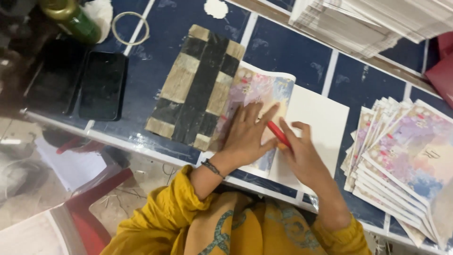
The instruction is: The person repeatedly picks up a floral-patterned paper, places it onto a white book cover, and smooths it down with a red tool. They then lift the paper and repeat the process multiple times.
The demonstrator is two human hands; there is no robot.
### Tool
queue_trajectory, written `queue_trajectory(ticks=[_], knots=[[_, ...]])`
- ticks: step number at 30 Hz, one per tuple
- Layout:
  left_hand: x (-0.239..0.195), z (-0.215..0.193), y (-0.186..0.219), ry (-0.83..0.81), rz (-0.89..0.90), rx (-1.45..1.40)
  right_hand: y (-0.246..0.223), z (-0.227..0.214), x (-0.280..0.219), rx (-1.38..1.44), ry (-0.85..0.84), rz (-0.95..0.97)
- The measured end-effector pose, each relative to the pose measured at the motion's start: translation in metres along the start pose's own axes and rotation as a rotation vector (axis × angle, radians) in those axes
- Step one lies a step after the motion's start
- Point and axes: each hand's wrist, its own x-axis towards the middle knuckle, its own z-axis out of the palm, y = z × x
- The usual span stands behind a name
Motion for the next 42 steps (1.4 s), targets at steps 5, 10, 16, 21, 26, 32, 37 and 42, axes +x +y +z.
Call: queue_trajectory(ticks=[5,10,16,21,26,32,37,42], knots=[[0.005,-0.002,0.01,-0.178,-0.107,0.032,0.01,-0.005,-0.01,0.124,0.016,0.089],[0.009,-0.013,0.018,-0.27,-0.143,0.072,0.052,-0.006,-0.024,0.364,0.08,0.152],[0.005,-0.005,0.01,-0.223,-0.073,0.138,0.058,-0.016,-0.041,0.403,0.199,0.121],[0.002,-0.016,0.014,-0.241,-0.037,0.157,0.05,0.0,-0.061,0.081,0.406,0.11],[-0.002,0.003,0.002,-0.085,0.068,0.326,0.034,0.06,-0.097,-0.236,0.15,-0.133],[0.001,-0.012,0.016,-0.232,-0.068,0.234,-0.023,-0.002,-0.035,-0.437,0.062,0.119],[-0.001,-0.006,0.012,-0.185,-0.049,0.226,0.055,-0.01,0.067,-0.552,0.485,-0.056],[-0.001,-0.008,0.011,-0.176,-0.052,0.257,0.067,-0.026,0.085,-0.323,0.332,0.129]])
